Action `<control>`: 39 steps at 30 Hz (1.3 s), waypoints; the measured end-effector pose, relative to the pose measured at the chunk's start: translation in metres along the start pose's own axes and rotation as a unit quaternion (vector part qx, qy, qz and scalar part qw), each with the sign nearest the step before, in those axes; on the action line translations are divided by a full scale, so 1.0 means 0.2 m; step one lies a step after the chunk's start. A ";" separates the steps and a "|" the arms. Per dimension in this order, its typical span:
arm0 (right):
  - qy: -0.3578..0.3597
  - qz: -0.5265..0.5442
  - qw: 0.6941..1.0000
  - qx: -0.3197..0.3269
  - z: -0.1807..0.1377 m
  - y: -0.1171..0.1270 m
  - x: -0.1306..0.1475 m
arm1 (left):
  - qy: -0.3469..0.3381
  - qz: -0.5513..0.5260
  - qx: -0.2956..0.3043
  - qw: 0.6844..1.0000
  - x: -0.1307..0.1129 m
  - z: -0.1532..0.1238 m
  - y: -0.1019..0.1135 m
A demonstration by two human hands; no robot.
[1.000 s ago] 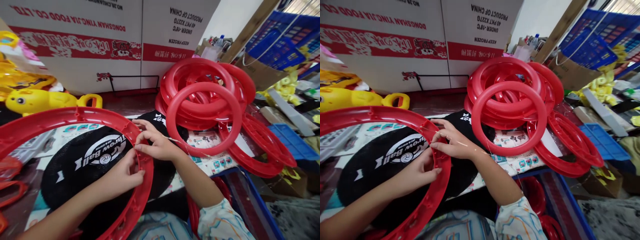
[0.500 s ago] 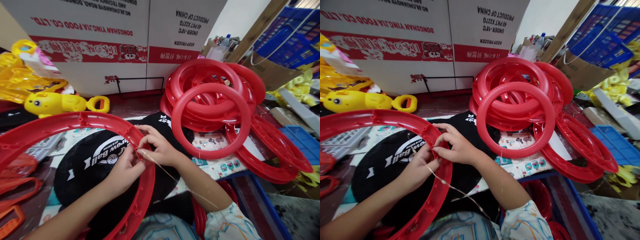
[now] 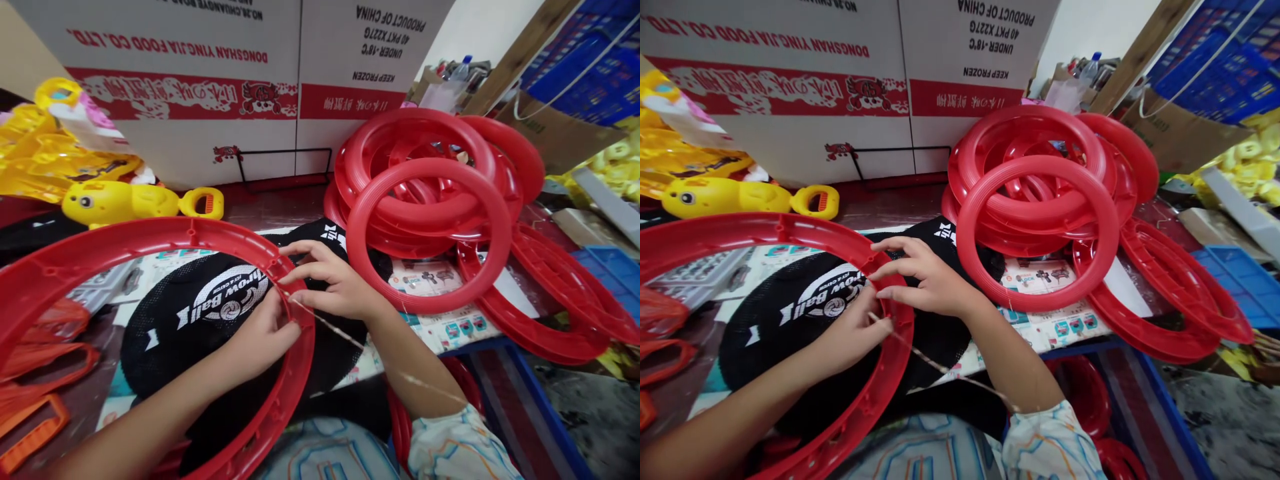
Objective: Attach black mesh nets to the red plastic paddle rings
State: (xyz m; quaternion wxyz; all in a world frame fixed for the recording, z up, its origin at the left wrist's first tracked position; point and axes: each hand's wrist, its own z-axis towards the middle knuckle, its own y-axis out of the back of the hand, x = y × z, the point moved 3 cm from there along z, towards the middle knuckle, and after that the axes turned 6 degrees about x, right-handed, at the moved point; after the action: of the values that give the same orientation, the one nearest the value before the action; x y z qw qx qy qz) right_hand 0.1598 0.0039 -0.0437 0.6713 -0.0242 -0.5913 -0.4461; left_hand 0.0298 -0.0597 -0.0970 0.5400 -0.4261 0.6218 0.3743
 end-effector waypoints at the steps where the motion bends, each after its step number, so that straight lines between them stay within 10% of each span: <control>1: 0.000 -0.012 1.000 0.011 0.00 0.00 0.00 | 0.003 0.003 0.006 1.000 0.01 0.00 0.00; 10: 0.002 -0.050 0.997 0.051 -0.01 -0.01 0.01 | 0.048 0.009 0.082 0.995 0.04 -0.05 -0.02; 25: 0.018 0.015 0.998 -0.061 0.01 -0.07 -0.03 | 0.036 -0.177 0.064 0.981 0.01 -0.04 -0.01; 39: 0.040 0.041 0.996 0.064 0.00 -0.03 0.01 | 0.016 -0.202 0.010 0.979 -0.02 -0.03 0.00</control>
State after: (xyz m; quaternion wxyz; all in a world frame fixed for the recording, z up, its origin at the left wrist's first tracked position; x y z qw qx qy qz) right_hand 0.1561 -0.0007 -0.0450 0.7123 0.0124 -0.5901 -0.3799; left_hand 0.0281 -0.0639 -0.0914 0.5985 -0.5435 0.5354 0.2443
